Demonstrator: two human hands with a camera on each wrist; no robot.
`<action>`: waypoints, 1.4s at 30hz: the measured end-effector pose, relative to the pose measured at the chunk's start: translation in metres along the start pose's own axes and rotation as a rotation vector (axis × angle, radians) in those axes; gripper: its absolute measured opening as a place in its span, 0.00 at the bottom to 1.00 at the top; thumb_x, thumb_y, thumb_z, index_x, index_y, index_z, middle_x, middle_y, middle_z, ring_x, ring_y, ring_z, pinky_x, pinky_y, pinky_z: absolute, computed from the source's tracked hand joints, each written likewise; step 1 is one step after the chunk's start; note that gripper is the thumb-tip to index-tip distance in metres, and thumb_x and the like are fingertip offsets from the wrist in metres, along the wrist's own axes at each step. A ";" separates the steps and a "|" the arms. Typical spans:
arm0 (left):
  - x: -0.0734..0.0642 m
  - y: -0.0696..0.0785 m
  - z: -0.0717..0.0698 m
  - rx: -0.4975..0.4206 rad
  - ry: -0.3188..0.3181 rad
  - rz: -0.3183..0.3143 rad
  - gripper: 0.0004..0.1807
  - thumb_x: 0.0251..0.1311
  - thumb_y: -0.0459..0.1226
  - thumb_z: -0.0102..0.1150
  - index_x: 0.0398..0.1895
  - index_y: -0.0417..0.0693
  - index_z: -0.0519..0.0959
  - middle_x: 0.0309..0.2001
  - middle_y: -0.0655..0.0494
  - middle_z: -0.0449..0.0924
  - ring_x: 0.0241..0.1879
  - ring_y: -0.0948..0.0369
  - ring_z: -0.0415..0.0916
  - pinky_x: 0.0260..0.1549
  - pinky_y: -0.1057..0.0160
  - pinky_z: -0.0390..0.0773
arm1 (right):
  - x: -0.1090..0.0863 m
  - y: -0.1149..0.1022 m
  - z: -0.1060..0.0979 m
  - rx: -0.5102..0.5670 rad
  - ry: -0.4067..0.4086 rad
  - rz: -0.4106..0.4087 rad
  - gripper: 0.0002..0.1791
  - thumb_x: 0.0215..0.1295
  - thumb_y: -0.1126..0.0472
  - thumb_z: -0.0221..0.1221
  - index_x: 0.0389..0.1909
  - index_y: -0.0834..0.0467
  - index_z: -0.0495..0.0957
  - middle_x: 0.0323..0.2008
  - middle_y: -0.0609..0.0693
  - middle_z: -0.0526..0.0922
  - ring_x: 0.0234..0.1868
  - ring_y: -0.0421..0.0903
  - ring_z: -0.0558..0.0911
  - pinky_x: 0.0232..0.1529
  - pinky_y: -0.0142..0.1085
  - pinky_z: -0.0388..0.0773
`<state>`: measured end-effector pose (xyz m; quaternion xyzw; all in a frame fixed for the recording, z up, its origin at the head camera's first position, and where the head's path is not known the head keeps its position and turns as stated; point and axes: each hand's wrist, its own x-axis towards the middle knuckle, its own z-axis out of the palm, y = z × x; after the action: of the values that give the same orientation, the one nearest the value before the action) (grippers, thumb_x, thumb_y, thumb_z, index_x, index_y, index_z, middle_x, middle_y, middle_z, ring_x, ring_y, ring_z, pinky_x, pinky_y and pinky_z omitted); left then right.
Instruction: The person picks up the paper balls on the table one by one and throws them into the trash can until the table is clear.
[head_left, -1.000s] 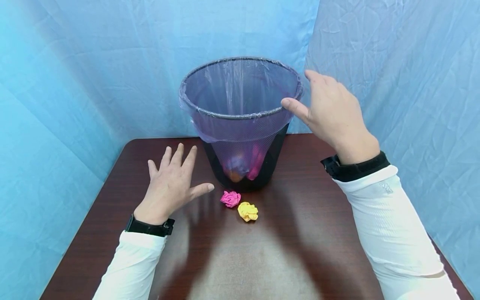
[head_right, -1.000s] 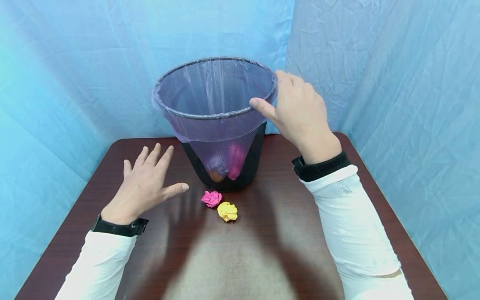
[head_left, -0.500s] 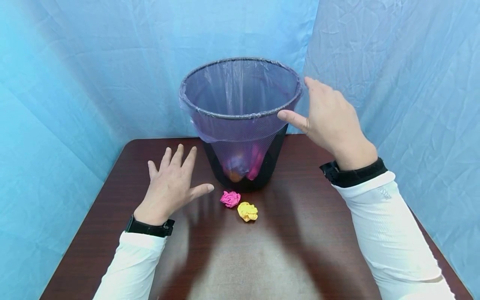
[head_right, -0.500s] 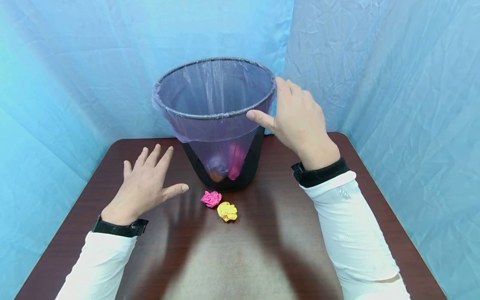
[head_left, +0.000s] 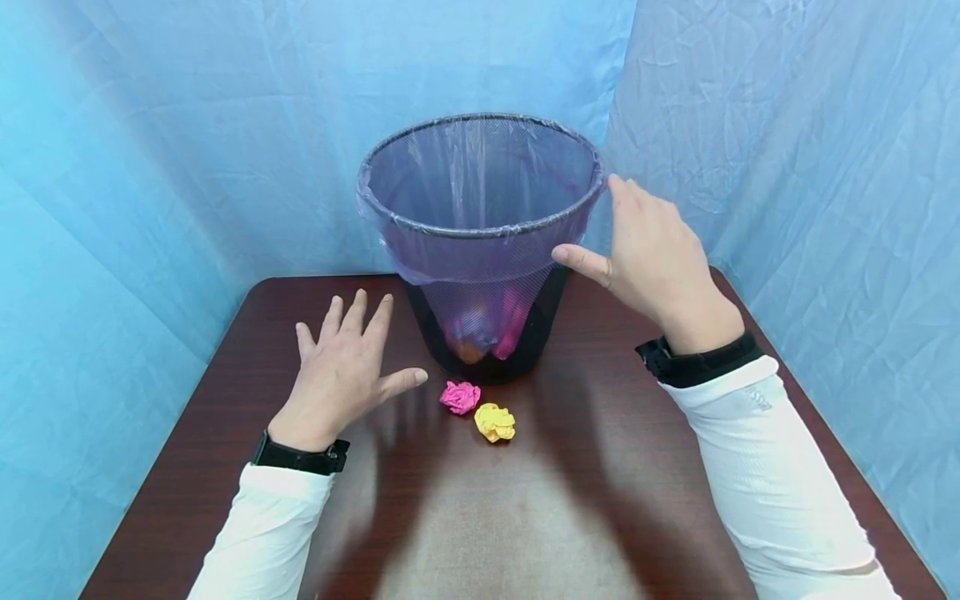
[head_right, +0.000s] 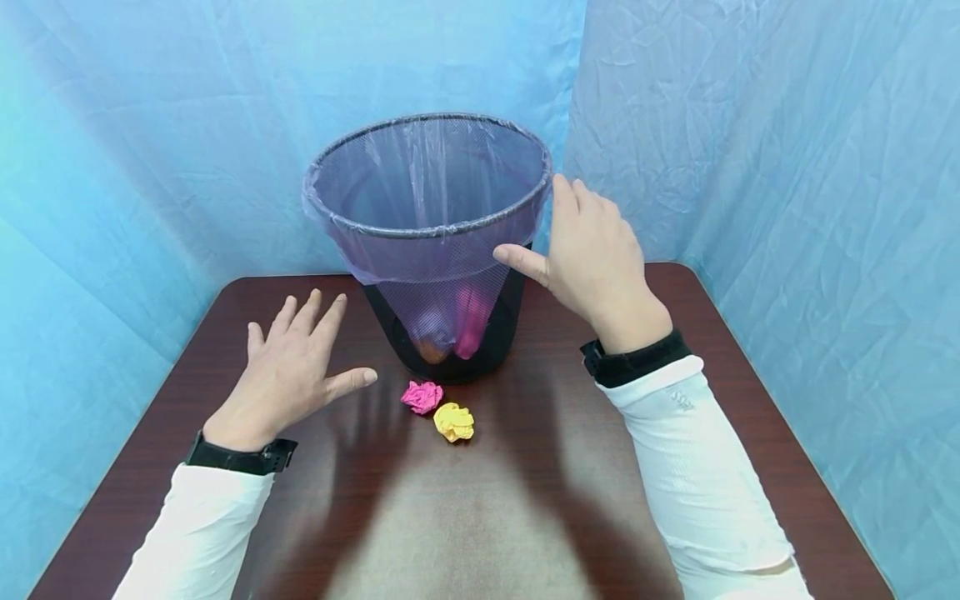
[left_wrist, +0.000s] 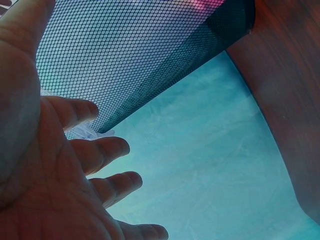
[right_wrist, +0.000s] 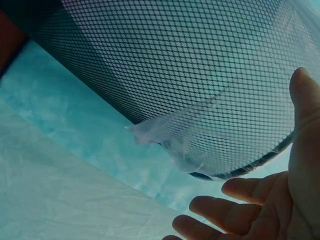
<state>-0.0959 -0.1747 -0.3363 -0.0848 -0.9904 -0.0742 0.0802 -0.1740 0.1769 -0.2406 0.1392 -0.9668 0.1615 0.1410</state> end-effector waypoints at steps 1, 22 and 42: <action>0.000 0.000 0.000 0.000 -0.002 -0.001 0.60 0.55 0.69 0.67 0.83 0.47 0.56 0.80 0.31 0.54 0.79 0.29 0.47 0.62 0.14 0.47 | -0.001 0.001 0.002 -0.008 0.003 -0.005 0.63 0.63 0.23 0.59 0.82 0.66 0.52 0.78 0.67 0.62 0.75 0.69 0.66 0.70 0.66 0.65; 0.000 0.000 0.002 0.008 -0.006 -0.002 0.61 0.55 0.70 0.67 0.83 0.47 0.56 0.80 0.32 0.54 0.79 0.29 0.47 0.62 0.14 0.48 | -0.012 0.011 0.030 -0.127 -0.015 -0.023 0.66 0.61 0.21 0.57 0.81 0.67 0.51 0.78 0.75 0.53 0.76 0.77 0.59 0.74 0.67 0.58; -0.001 0.000 0.006 -0.001 -0.016 -0.006 0.61 0.55 0.70 0.67 0.83 0.46 0.56 0.80 0.31 0.54 0.79 0.29 0.46 0.62 0.14 0.47 | -0.024 0.019 0.055 -0.145 -0.106 0.054 0.67 0.57 0.17 0.56 0.85 0.56 0.47 0.81 0.72 0.46 0.78 0.76 0.50 0.70 0.75 0.52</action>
<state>-0.0963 -0.1743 -0.3426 -0.0824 -0.9912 -0.0742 0.0723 -0.1703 0.1801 -0.3030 0.1110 -0.9854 0.0875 0.0950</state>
